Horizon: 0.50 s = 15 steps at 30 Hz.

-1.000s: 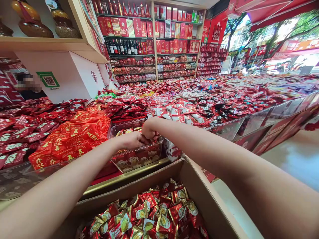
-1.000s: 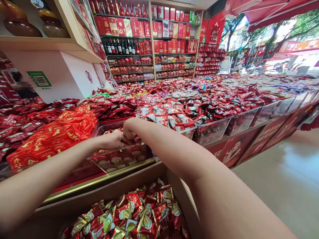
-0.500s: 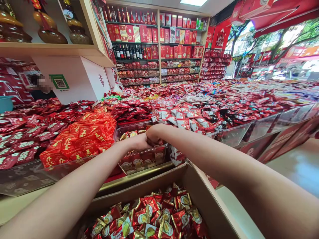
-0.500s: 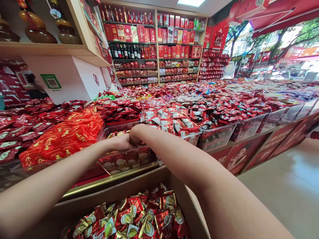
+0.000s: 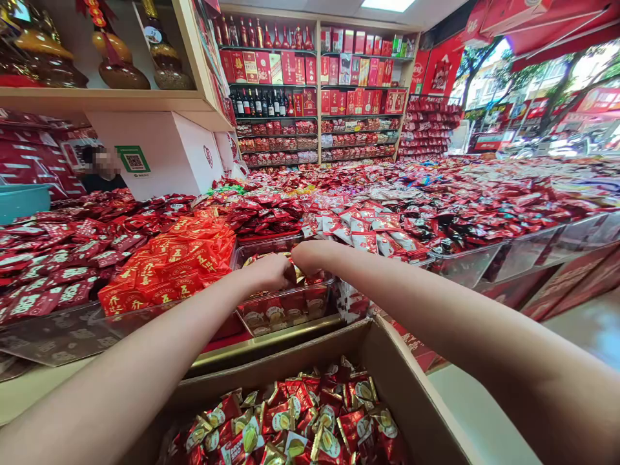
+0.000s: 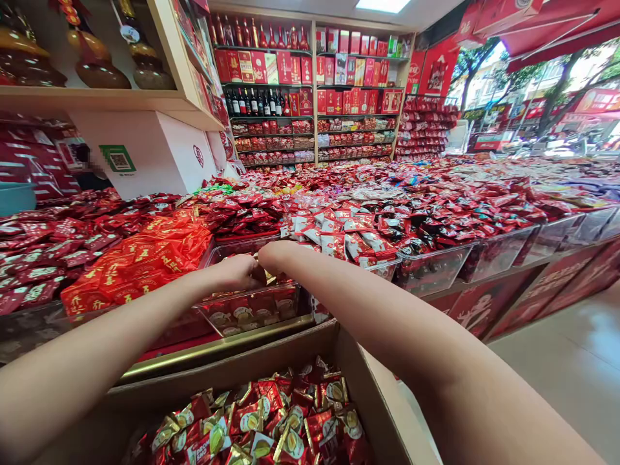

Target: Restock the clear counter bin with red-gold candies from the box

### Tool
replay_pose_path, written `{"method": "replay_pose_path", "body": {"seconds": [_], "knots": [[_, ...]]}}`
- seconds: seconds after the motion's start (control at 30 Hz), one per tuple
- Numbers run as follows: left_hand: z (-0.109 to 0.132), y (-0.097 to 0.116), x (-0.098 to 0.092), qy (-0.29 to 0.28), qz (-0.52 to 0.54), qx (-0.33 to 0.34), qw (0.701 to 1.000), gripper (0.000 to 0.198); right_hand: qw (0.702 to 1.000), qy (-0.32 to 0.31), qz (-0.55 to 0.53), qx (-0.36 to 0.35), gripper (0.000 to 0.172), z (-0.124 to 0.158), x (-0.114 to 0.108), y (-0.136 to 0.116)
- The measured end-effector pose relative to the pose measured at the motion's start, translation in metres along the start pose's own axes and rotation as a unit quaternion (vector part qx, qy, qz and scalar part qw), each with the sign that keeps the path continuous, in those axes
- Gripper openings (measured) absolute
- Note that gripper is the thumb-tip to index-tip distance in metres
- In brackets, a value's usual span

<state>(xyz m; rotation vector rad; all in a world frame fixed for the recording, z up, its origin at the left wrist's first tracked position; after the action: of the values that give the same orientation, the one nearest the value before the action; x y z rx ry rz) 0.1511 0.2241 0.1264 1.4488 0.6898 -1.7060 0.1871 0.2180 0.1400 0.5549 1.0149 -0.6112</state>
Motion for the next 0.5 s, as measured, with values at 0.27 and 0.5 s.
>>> {"method": "replay_pose_path", "body": {"seconds": [0.27,0.5], "knots": [[0.005,0.001,-0.001,-0.047,0.015,0.026,0.998,0.023,0.999,0.008,0.021,0.032,0.032,0.010,0.000,0.005],[0.012,0.000,0.000,-0.099,0.034,0.041,0.994,0.018,0.994,0.024,-0.079,-0.068,0.035,0.009,-0.004,-0.011]]}}
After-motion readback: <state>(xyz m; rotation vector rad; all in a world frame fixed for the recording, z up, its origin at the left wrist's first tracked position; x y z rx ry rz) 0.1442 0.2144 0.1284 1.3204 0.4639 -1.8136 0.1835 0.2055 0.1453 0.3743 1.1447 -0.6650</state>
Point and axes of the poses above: each hand's wrist, its own z-axis away from the middle knuckle, its own x-axis out of the palm, y = z × x, the point moved 7 cm from there along -z, towards the middle knuckle, and after that the axes turned 8 degrees about -x, right-handed, at the moved point
